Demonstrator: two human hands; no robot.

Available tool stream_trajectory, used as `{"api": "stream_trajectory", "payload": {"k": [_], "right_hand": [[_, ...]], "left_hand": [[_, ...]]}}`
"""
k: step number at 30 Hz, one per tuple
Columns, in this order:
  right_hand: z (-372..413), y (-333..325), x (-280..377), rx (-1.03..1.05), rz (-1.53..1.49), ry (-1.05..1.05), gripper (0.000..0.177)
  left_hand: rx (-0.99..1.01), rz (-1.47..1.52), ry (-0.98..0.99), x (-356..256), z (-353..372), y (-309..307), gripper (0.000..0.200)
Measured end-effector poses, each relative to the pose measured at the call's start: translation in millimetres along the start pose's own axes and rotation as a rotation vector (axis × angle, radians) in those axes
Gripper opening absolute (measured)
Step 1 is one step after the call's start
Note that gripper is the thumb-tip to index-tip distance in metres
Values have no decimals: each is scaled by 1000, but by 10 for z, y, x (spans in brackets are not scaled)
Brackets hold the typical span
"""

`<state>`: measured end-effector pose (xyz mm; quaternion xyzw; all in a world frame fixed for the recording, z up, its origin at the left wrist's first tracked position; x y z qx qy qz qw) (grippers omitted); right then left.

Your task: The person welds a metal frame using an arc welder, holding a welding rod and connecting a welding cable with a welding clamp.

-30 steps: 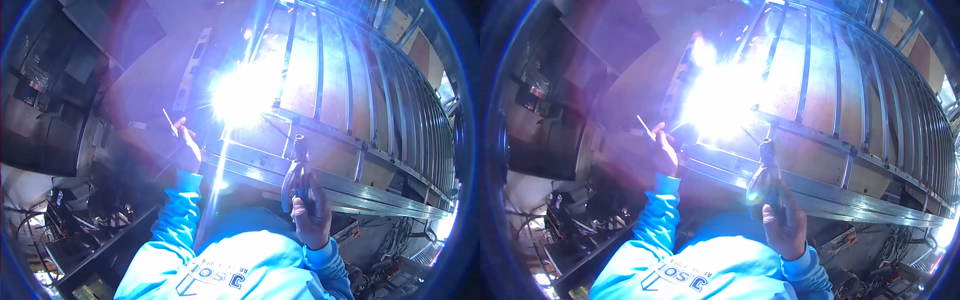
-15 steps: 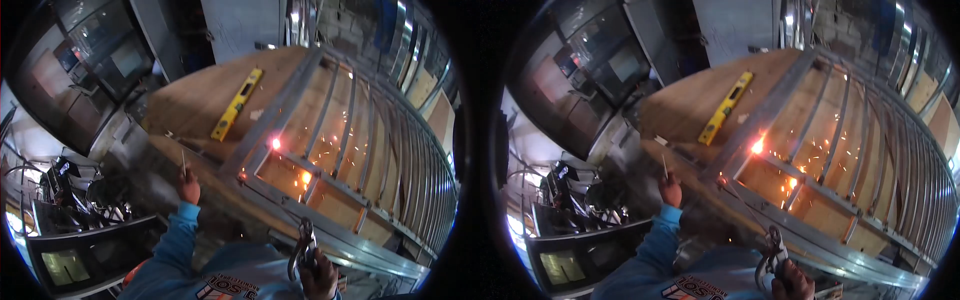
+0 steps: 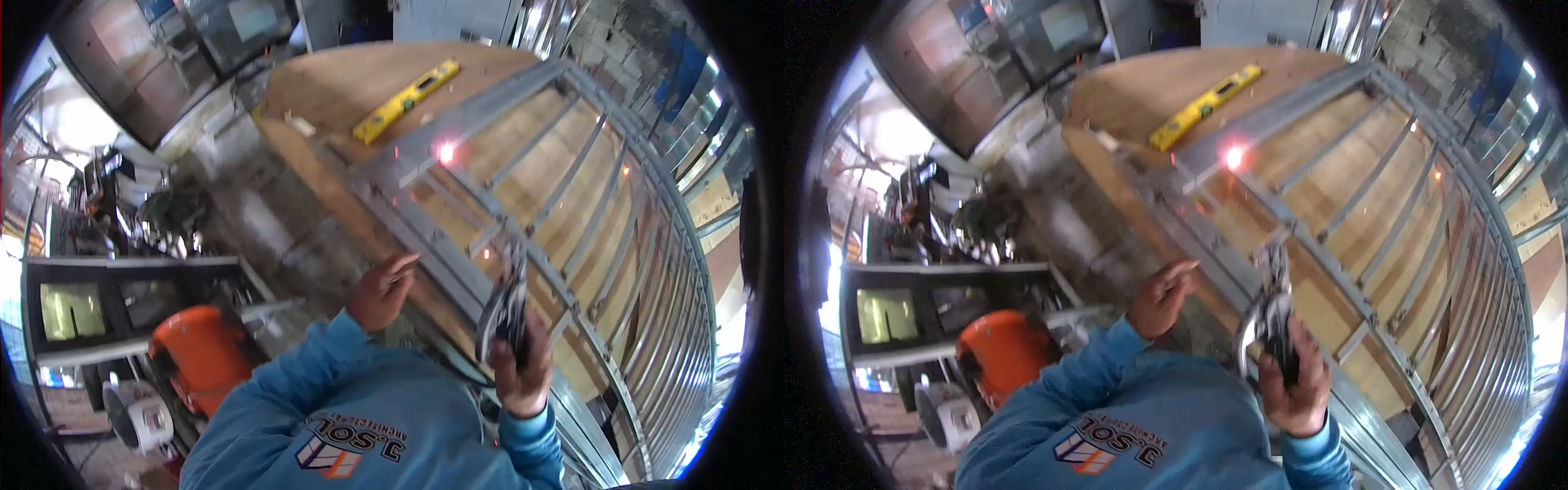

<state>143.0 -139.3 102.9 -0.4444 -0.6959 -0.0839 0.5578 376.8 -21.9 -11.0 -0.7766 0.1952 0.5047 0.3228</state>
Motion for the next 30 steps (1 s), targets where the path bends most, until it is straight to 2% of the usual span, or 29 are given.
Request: {"api": "stream_trajectory", "payload": {"k": [1,3,4,6,8,13,18,23,25,26,28,30], "right_hand": [[16,-21,-49,17,-50,-12,53],[55,-66,-145,53,-152,-33,53],[18,-84,-123,81,-111,-89,54],[-24,-47,-69,150,-225,-78,56],[-38,-38,-65,175,-54,-128,57],[-212,81,27,203,-5,-256,58],[-381,193,-20,212,30,-164,58],[-525,257,100,242,167,-214,59],[-567,280,114,364,121,-123,65],[-552,272,93,358,112,-127,65],[-519,256,51,346,95,-136,66],[-473,204,75,252,87,-227,61]], "left_hand": [[-1,-78,97,-48,78,239,42],[195,-329,-119,-316,208,500,51],[288,-457,-209,-397,240,578,57],[259,-507,-46,-414,429,747,70],[249,-549,34,-477,608,808,78],[305,-697,-14,-520,751,750,75],[408,-681,-149,-360,762,766,70],[382,-617,-62,-45,725,817,70],[374,-605,-37,74,711,812,71],[366,-604,-29,116,692,805,73],[429,-632,-15,231,710,810,79],[617,-621,-206,394,794,857,86]]}}
Point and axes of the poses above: each hand's wrist, its own z-axis away from the middle knuckle, its own y-axis out of the palm, x = y × z, the point moved 5 cm from there along -z, towards the middle knuckle, and after that the axes turned 2 degrees about -y, right-handed, at the moved point
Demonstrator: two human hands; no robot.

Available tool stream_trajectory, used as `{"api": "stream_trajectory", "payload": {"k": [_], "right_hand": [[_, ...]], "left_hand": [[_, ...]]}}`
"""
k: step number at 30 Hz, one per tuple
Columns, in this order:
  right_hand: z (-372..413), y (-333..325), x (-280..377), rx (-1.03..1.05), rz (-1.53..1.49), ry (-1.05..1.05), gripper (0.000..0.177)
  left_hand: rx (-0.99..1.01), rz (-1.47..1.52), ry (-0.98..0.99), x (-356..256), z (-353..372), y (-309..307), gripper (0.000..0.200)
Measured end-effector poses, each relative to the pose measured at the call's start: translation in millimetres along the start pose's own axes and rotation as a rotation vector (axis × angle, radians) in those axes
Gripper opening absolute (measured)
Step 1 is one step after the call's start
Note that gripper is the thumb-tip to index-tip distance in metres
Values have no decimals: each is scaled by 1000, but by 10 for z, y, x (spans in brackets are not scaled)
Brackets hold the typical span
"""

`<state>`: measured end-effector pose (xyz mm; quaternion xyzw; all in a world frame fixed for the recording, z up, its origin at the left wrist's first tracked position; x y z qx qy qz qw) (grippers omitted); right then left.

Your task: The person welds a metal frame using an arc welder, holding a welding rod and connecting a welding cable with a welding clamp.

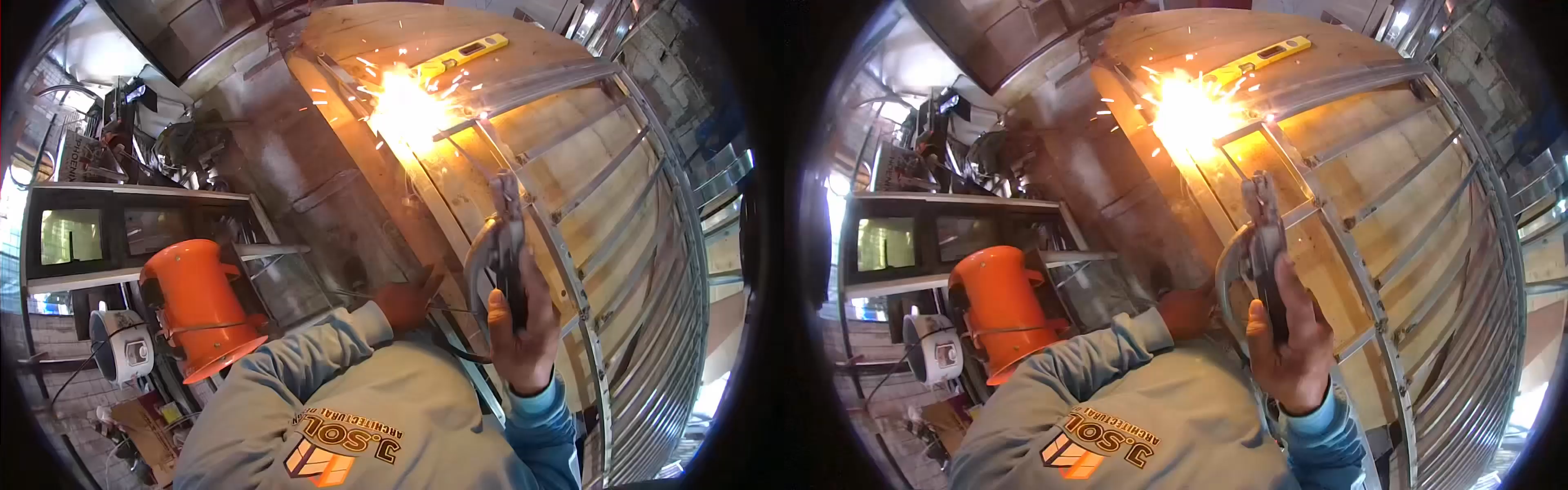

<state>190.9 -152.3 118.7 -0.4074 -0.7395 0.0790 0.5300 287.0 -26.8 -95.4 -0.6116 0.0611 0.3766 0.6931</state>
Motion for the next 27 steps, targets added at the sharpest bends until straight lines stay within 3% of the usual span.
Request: {"api": "stream_trajectory", "payload": {"k": [1,3,6,13,25,27], "right_hand": [[20,-19,10,-51,6,-51,59],[94,-47,2,-92,103,-89,57],[86,-35,35,-72,83,-123,60],[107,1,-14,-58,-25,-78,61],[16,60,-16,-51,68,-113,63],[147,112,-186,58,-167,139,63]], "left_hand": [[110,14,-57,66,-28,72,90],[139,-39,-71,254,-143,380,85],[31,-61,70,398,-229,631,81],[76,-31,-28,211,-219,305,76],[88,-3,-80,101,-250,262,69],[92,0,-83,81,-252,258,68]]}}
Point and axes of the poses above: each hand's wrist, its own z-axis away from the middle knuckle, its own y-axis out of the palm, x = y × z, the point moved 5 cm from there along -z, towards the middle knuckle, and after that the axes turned 2 degrees about -y, right-handed, at the moved point
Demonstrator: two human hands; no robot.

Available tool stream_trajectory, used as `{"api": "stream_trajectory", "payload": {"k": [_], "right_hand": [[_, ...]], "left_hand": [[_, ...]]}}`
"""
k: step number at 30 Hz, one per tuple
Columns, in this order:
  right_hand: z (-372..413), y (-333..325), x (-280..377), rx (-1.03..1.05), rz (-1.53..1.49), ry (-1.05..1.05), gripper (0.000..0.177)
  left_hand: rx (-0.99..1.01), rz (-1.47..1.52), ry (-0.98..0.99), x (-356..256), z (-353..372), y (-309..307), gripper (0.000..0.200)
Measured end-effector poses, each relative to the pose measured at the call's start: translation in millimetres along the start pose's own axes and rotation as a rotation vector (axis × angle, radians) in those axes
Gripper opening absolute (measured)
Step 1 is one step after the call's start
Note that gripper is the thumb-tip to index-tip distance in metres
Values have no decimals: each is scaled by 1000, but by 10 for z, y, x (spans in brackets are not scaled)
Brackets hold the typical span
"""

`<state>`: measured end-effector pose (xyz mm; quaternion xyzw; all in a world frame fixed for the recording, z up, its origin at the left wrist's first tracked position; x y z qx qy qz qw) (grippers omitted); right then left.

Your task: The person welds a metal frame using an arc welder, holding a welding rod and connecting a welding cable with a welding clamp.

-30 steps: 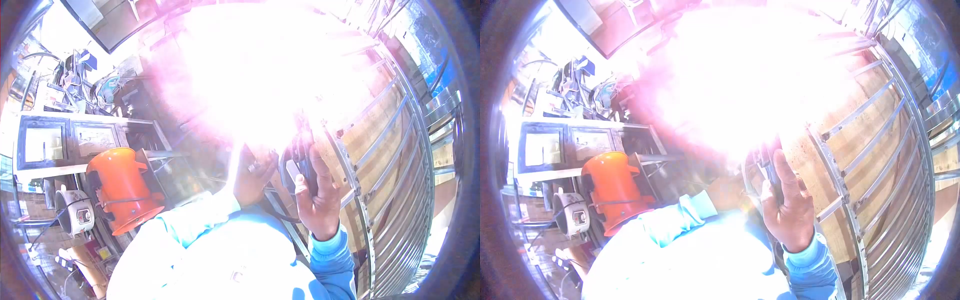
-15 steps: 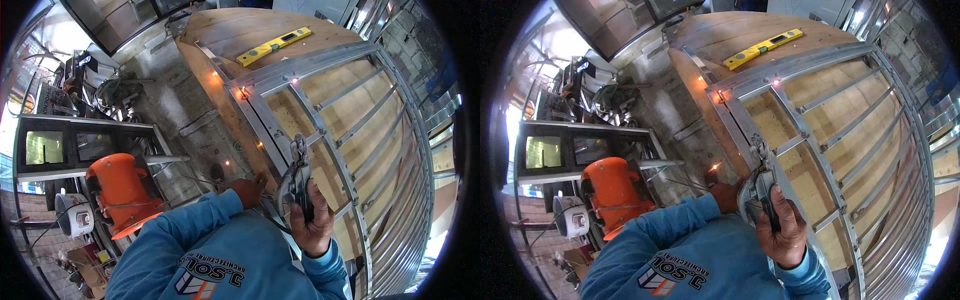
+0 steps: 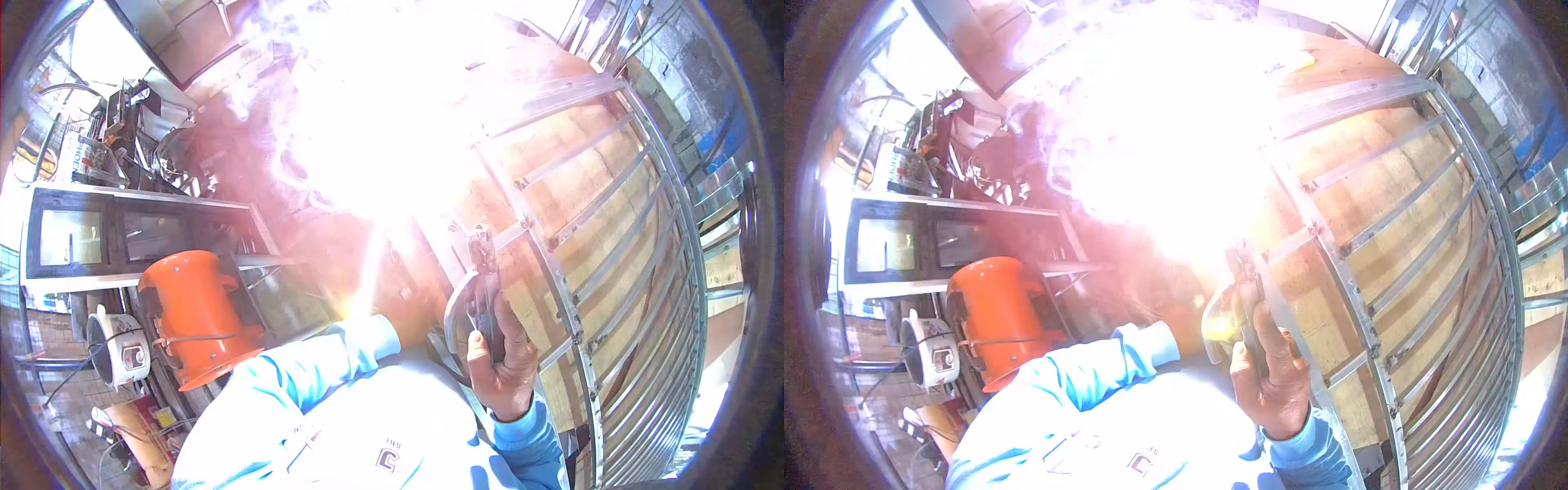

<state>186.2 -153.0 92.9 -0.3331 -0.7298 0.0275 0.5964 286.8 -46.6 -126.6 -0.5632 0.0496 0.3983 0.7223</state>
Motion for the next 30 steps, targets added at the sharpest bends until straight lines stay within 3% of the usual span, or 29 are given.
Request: {"api": "stream_trajectory", "payload": {"k": [3,14,24,27,30], "right_hand": [[17,57,-5,-73,-29,-162,60],[-63,-22,135,-120,257,-245,60],[-91,-3,143,-107,240,-219,64],[42,61,-182,3,-85,-132,75],[-30,50,-48,9,33,-153,76]], "left_hand": [[10,6,-3,-11,-5,-22,66],[17,22,-25,38,-42,-23,60],[33,39,-64,-26,30,-141,54],[31,50,-100,-92,74,-298,53],[23,65,-141,-172,136,-441,51]]}}
Point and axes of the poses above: each hand's wrist, its own z-axis away from the middle knuckle, its own y-axis out of the palm, x = y × z, the point moved 5 cm from there along -z, towards the middle knuckle, and after that the axes turned 2 degrees about -y, right-handed, at the moved point
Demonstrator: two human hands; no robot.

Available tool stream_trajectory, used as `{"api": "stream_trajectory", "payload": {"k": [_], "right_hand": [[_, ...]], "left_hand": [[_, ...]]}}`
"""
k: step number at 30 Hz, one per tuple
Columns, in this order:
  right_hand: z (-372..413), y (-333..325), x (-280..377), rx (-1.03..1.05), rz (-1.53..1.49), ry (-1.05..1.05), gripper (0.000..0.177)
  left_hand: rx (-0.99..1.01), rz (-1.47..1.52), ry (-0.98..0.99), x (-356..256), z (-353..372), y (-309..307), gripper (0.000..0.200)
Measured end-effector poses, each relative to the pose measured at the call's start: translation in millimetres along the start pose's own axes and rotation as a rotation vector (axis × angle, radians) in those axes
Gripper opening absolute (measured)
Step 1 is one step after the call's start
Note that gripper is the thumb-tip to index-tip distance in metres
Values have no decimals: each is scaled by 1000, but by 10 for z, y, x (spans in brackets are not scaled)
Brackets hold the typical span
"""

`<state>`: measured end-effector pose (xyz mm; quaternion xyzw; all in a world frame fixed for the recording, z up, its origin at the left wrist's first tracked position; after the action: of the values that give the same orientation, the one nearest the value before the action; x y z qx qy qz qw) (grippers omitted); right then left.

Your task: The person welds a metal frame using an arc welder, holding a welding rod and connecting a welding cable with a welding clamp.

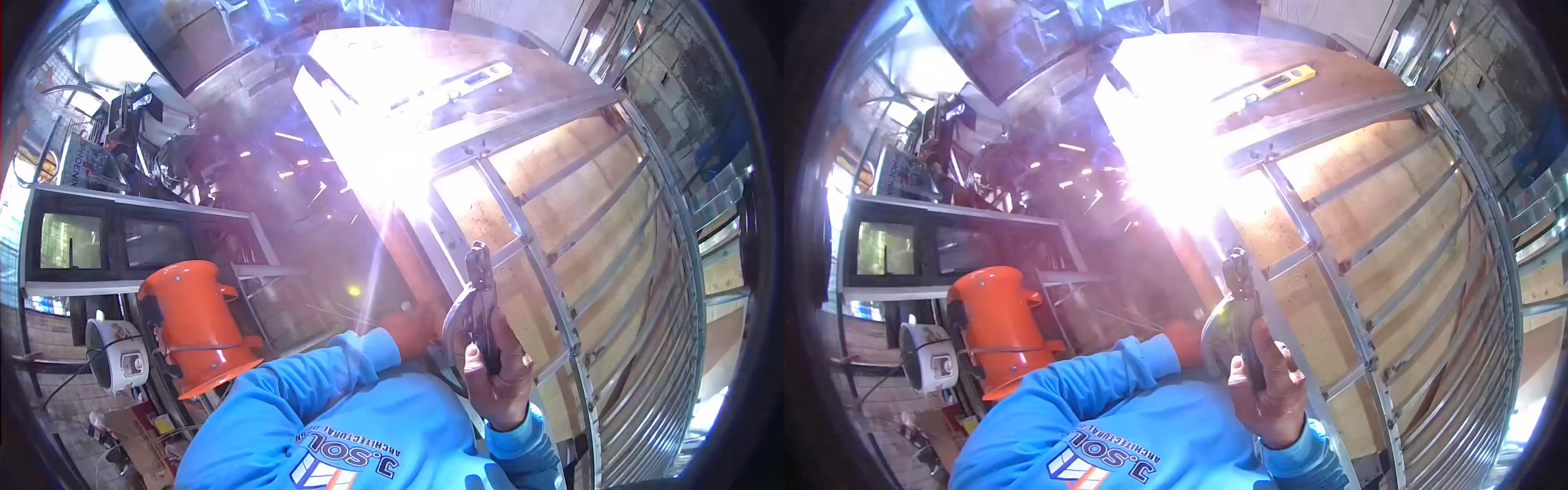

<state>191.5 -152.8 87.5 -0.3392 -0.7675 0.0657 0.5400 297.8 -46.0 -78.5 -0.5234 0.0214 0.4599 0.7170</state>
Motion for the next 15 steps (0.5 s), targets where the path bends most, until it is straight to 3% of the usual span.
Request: {"api": "stream_trajectory", "payload": {"k": [5,6,7,15], "right_hand": [[-38,-27,105,-116,49,-51,60],[-81,-74,197,-103,315,-108,57],[-50,-66,157,-103,227,-22,54],[-30,-19,69,-109,188,3,60]], "left_hand": [[14,-15,63,113,-129,218,56],[15,-15,72,125,-139,244,57],[17,-19,77,146,-157,272,58],[31,-58,114,220,-221,441,66]]}}
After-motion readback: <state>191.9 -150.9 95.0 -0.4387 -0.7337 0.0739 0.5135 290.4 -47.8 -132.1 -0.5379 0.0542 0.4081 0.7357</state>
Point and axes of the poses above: each hand's wrist, its own z-axis away from the middle knuckle, its own y-axis out of the palm, x = y × z, the point moved 5 cm from there along -z, towards the middle knuckle, and after that the axes turned 2 degrees about -y, right-handed, at the moved point
